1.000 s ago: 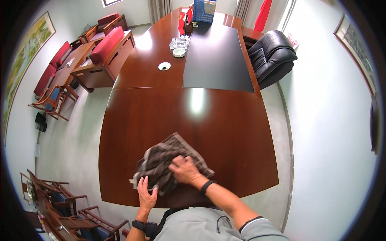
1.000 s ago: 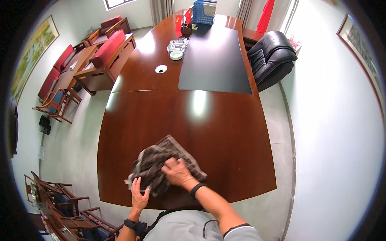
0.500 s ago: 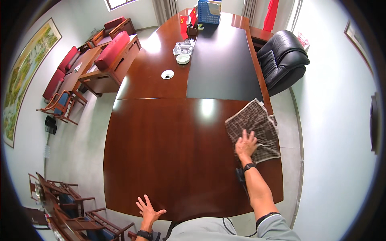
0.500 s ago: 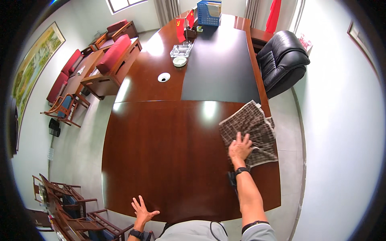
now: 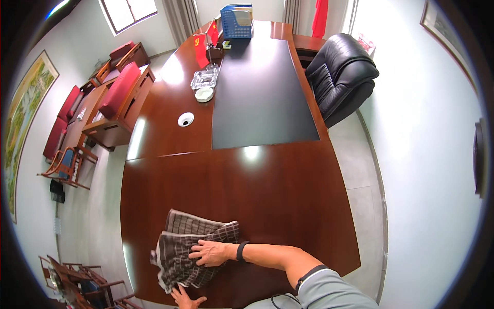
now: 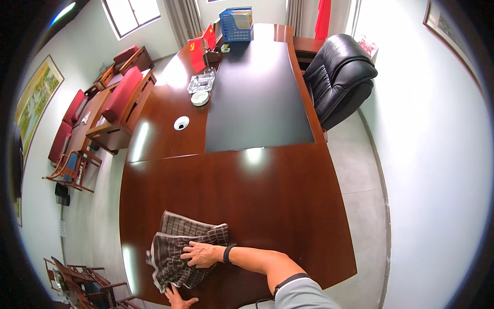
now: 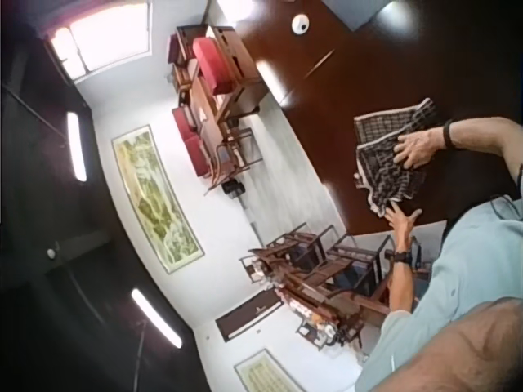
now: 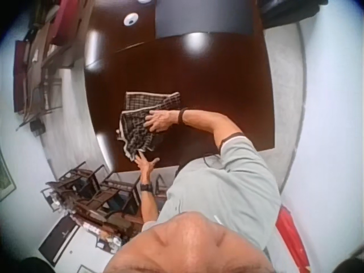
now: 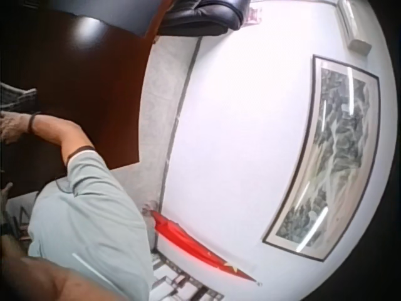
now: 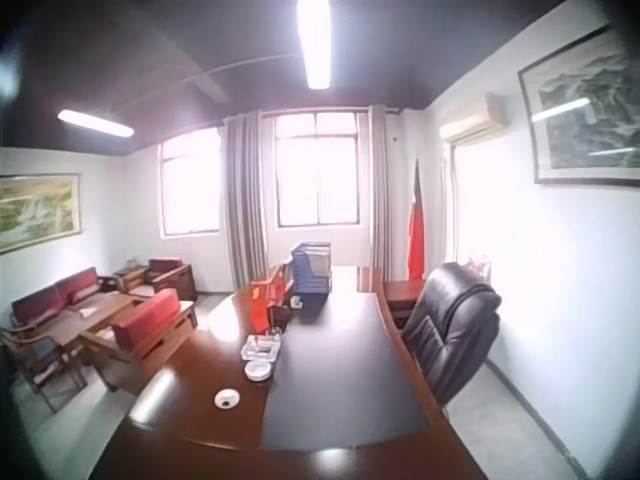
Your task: Wiping down a large wooden tea table, a display shelf, and an executive office desk with a cleaning cloth.
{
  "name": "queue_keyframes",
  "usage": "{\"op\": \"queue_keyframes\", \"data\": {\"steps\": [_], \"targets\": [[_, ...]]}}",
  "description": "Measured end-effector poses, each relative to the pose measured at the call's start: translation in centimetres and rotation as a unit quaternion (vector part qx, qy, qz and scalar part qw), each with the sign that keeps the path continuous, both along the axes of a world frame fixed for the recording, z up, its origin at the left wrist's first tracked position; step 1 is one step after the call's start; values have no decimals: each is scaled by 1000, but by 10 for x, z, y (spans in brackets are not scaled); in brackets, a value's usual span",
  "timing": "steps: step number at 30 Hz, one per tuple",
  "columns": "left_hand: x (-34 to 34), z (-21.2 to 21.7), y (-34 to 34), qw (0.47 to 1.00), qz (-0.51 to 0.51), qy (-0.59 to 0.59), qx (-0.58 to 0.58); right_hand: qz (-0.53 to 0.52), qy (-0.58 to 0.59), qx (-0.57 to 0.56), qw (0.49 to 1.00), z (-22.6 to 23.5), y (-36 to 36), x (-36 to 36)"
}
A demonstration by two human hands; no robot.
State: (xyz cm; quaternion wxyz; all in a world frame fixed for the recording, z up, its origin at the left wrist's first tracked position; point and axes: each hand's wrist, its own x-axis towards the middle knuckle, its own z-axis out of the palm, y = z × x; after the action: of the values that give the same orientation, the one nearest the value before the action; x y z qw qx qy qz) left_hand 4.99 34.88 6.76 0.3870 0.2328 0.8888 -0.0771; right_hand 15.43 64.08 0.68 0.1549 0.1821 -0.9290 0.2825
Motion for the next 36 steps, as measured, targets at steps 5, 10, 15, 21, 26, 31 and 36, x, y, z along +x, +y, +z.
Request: {"op": "queue_keyframes", "data": {"steps": [5,10,15,21,26,31,36], "targets": [[-2,-5,-17,994,-57,46,84,-35,28,14,999,-5,63,8],[3,6,-11,985,-66,49,149,-301,26,67,951,7,170,85],[2,5,-14,985,-70,51,147,-563,-15,103,820,9,244,193],[2,4,-4,985,-68,40,153,-788,-68,87,606,-5,262,284],[3,3,-3,989,-48,40,131,-827,-101,69,549,-5,237,254],[15,25,12,993,-56,65,83,-796,-90,68,595,-8,174,192],[-1,-20,-14,990,-34,71,117,-668,-96,65,735,-13,75,102]]}}
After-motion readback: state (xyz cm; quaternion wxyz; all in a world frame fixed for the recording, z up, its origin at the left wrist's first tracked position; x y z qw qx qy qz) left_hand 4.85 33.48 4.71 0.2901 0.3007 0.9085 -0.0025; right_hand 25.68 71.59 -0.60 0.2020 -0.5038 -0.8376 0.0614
